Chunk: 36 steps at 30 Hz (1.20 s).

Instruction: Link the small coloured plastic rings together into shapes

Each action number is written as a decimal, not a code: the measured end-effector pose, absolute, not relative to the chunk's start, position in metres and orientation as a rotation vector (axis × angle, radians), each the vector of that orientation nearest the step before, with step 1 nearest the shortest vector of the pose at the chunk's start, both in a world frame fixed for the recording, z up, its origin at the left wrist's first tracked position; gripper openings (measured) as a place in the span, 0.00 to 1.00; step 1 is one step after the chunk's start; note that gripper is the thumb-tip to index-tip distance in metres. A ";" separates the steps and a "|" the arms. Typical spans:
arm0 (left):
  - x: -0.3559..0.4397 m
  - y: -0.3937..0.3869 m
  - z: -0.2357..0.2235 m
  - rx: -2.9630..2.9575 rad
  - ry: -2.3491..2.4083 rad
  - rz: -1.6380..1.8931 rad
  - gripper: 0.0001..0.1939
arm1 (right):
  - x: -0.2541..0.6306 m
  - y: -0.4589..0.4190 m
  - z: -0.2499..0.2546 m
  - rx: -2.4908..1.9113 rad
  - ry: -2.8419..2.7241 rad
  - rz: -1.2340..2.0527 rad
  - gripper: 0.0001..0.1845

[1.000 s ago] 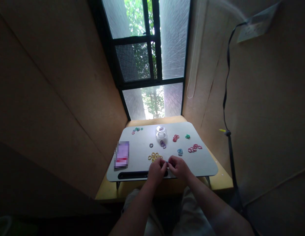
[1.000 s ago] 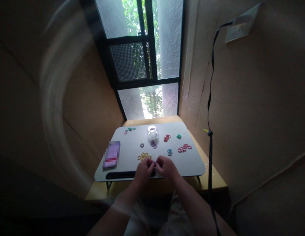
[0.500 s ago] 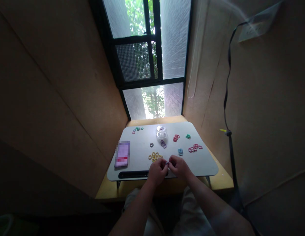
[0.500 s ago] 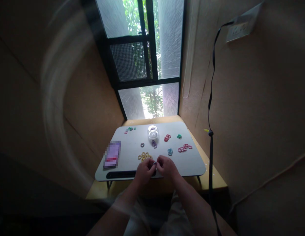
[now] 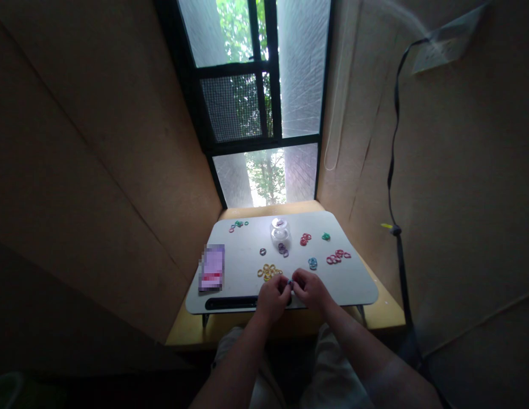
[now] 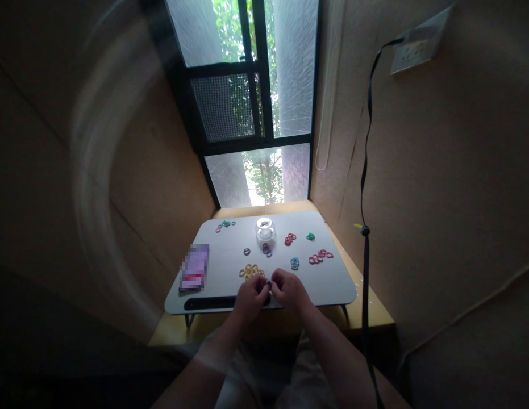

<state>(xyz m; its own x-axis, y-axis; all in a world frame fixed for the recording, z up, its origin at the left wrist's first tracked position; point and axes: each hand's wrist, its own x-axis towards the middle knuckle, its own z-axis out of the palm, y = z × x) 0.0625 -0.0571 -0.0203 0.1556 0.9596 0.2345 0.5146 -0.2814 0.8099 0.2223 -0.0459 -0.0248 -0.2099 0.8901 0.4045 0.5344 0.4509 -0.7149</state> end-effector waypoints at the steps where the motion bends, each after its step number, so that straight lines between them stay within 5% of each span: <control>1: 0.063 -0.057 -0.020 1.875 1.403 1.023 0.09 | 0.222 -0.046 -0.024 -1.194 -1.883 0.562 0.02; 36: 0.064 -0.059 -0.019 1.903 1.434 1.021 0.08 | 0.223 -0.045 -0.025 -1.193 -1.907 0.529 0.06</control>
